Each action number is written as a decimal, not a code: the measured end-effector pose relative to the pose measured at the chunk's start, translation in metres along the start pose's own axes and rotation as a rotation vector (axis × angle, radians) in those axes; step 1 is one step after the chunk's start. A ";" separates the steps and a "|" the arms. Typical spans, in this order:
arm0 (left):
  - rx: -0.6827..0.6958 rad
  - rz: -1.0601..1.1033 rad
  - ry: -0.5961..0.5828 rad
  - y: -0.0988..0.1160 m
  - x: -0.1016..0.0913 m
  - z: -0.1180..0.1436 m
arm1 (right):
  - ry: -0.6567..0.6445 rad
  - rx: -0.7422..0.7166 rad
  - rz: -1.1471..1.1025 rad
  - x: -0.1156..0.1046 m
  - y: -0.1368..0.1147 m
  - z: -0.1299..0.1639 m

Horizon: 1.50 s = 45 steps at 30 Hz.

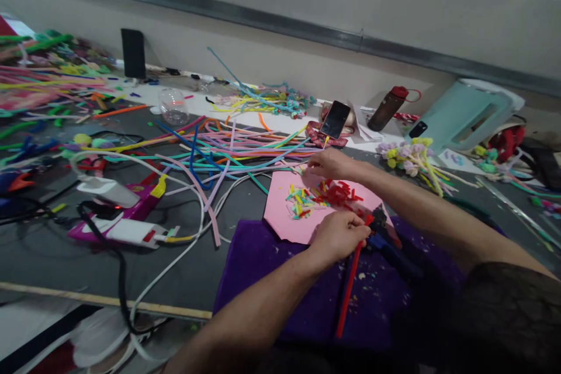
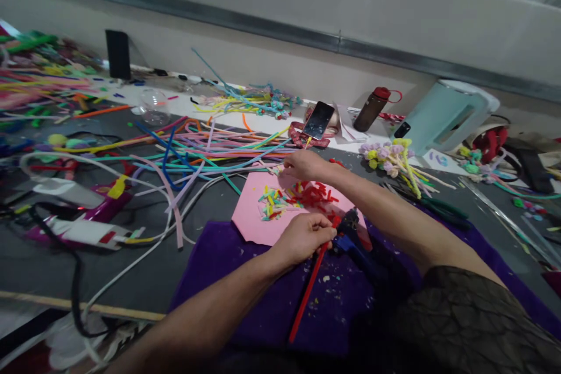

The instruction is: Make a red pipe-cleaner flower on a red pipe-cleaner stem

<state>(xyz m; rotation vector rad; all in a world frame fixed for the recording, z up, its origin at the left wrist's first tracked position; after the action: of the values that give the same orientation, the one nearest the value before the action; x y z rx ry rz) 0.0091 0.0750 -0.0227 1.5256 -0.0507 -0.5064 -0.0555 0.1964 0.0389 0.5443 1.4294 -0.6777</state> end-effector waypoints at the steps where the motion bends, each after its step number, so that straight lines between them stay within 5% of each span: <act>1: -0.003 -0.004 0.004 -0.001 0.000 0.000 | 0.023 0.031 0.009 0.002 -0.004 -0.008; 5: -0.009 0.001 0.003 -0.002 0.000 0.000 | 0.080 0.003 0.011 0.012 -0.021 -0.027; 12: -0.003 0.006 -0.003 0.000 0.000 0.002 | 0.064 0.030 -0.001 0.013 -0.008 -0.022; 19: 0.030 0.001 -0.004 0.006 -0.001 0.003 | -0.113 -0.029 -0.443 -0.002 -0.010 0.007; 25: 0.037 -0.008 -0.008 0.007 -0.001 0.002 | -0.006 -0.026 -0.092 -0.001 0.004 0.023; 30: 0.031 -0.020 0.001 0.005 -0.001 0.002 | -0.060 -0.009 0.001 0.015 0.012 0.034; 39: 0.043 -0.027 0.001 0.005 -0.001 0.001 | 0.071 0.077 -0.410 -0.014 0.033 0.042; 42: 0.052 -0.011 0.000 0.005 0.001 0.000 | 0.009 0.017 -0.548 -0.011 0.022 0.044; 45: 0.059 -0.003 0.000 0.005 0.002 -0.001 | 0.001 -0.067 -0.453 -0.009 0.006 0.043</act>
<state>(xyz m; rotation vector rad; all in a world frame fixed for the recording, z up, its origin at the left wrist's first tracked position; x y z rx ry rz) 0.0122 0.0749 -0.0188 1.5831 -0.0635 -0.5117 -0.0212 0.1715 0.0507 0.1647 1.5858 -0.9818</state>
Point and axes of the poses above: each hand's wrist, its own z-axis away from the middle knuckle, its own x-axis out of the palm, y = z × x, the point moved 10 cm from there along -z, towards the middle knuckle, and after that the axes turned 9 degrees about x, right-handed, at the moved point
